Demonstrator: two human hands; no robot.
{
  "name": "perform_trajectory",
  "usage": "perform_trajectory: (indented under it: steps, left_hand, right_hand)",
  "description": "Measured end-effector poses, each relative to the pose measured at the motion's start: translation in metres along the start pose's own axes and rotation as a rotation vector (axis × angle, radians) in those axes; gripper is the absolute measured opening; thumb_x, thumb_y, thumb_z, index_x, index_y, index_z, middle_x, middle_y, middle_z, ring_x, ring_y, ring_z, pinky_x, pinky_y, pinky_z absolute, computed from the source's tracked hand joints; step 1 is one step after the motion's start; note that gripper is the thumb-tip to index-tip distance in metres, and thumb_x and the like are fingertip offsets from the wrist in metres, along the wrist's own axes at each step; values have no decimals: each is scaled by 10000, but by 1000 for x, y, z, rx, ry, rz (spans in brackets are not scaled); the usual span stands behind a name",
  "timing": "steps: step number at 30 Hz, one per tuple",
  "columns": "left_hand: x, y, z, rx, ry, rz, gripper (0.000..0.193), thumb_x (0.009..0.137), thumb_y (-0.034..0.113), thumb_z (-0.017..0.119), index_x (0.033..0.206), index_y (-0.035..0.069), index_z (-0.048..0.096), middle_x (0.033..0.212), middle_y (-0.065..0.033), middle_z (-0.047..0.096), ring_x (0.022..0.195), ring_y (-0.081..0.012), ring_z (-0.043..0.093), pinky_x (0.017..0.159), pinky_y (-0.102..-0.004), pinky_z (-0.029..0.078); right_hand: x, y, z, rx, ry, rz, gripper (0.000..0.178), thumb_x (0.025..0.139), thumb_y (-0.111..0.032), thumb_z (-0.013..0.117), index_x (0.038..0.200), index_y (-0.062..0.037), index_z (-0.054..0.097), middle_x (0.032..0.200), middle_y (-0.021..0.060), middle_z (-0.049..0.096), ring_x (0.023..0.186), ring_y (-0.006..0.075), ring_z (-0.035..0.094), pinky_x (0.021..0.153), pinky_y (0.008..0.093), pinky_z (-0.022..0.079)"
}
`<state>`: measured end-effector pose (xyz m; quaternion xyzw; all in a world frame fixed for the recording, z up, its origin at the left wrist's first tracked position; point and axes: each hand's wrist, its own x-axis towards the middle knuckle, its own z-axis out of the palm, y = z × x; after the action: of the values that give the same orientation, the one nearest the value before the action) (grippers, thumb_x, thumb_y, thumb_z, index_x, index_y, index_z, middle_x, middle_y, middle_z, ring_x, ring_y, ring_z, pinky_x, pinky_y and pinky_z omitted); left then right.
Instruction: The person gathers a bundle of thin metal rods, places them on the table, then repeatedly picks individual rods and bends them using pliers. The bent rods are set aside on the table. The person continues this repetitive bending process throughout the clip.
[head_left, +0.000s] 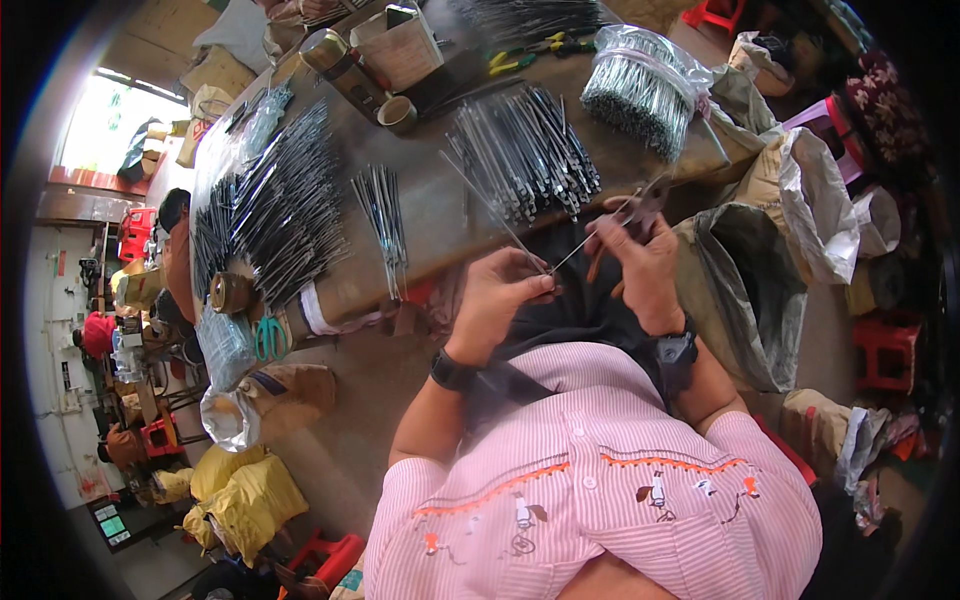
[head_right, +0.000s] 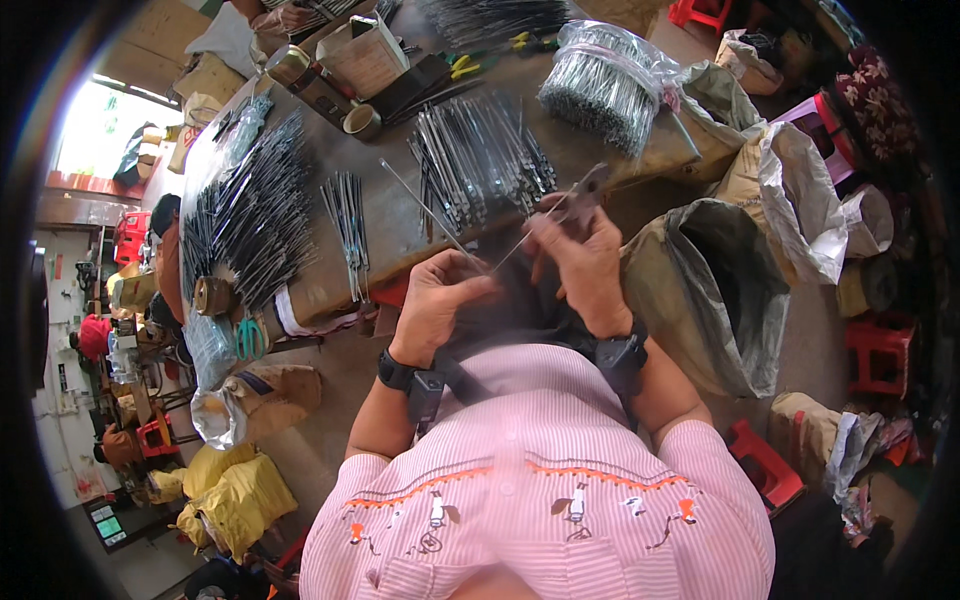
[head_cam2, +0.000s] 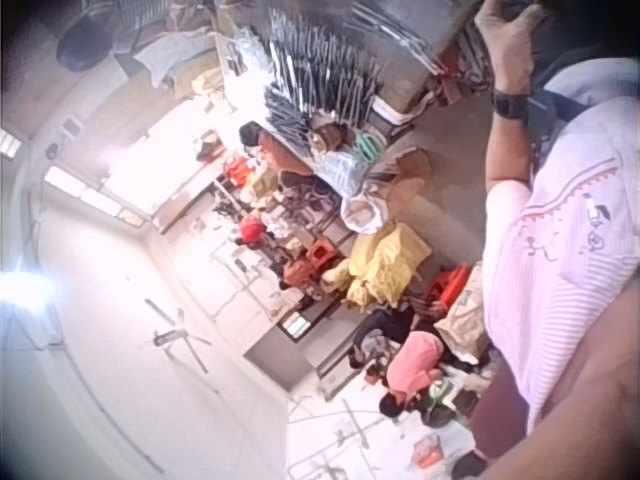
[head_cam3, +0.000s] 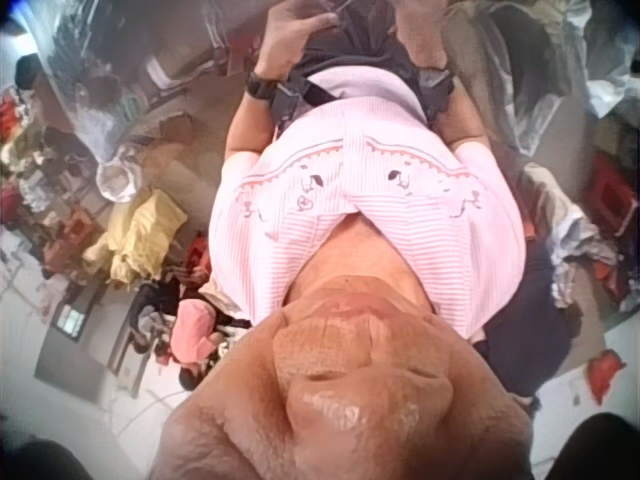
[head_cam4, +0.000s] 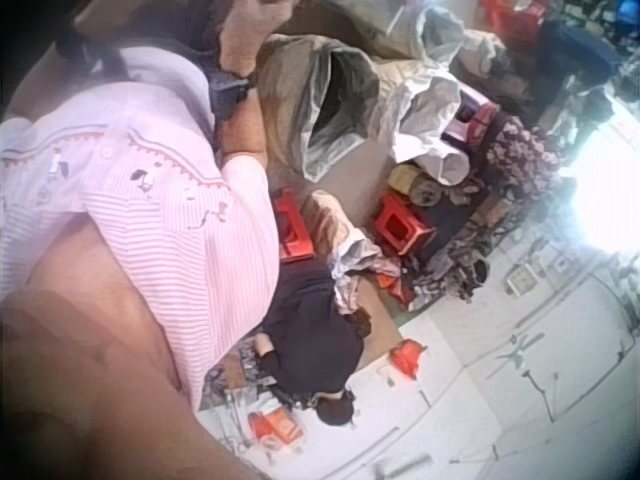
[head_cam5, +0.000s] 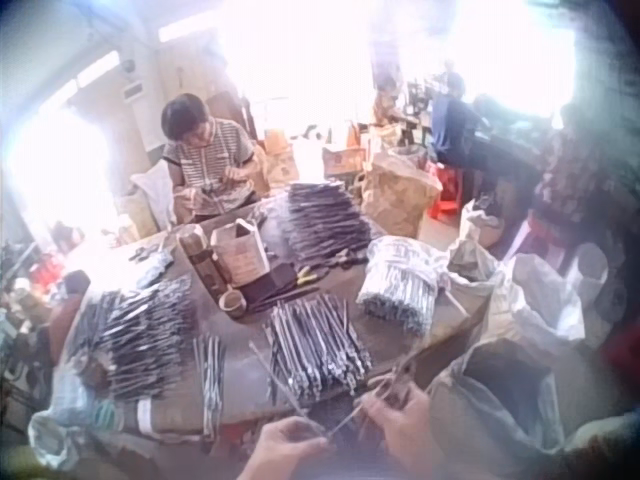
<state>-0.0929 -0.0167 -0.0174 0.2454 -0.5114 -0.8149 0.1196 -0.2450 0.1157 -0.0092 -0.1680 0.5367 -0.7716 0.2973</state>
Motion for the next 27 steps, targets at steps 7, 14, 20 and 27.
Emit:
perform_trajectory:
  steps: [7, 14, 20, 27]
  left_hand:
    - [-9, 7, 12, 115, -154, -89, 239, 794, -21, 684, 1031, -30, 648, 875, -43, 678, 778, -100, 642, 743, -231, 519]
    - [-9, 8, 13, 168, -238, -196, 250, 798, -2, 681, 1045, -18, 652, 896, -16, 668, 802, -81, 619, 742, -226, 504]
    - [-9, 8, 18, 189, -339, -89, 338, 847, -54, 612, 1174, -2, 542, 928, -55, 610, 788, -120, 632, 677, -248, 544]
    - [-10, 11, 26, -252, -195, -325, 159, 972, 171, 560, 1060, 40, 541, 918, -52, 609, 863, -129, 605, 703, -248, 485]
  right_hand:
    - [9, 0, -18, 98, -79, 135, 191, 863, -26, 668, 1042, 10, 613, 870, 113, 679, 711, 175, 656, 630, 288, 537]
    - [1, -2, -26, 90, -141, 393, 218, 841, -52, 707, 1031, -4, 612, 876, 106, 673, 688, 181, 655, 632, 292, 548]
    - [3, -1, -26, 89, -139, 419, 228, 819, -68, 749, 1004, -16, 626, 823, 100, 677, 654, 174, 660, 597, 271, 546]
    - [-3, 3, -19, 33, -114, 334, 178, 827, -79, 747, 955, -10, 644, 807, 83, 675, 652, 148, 651, 557, 257, 529]
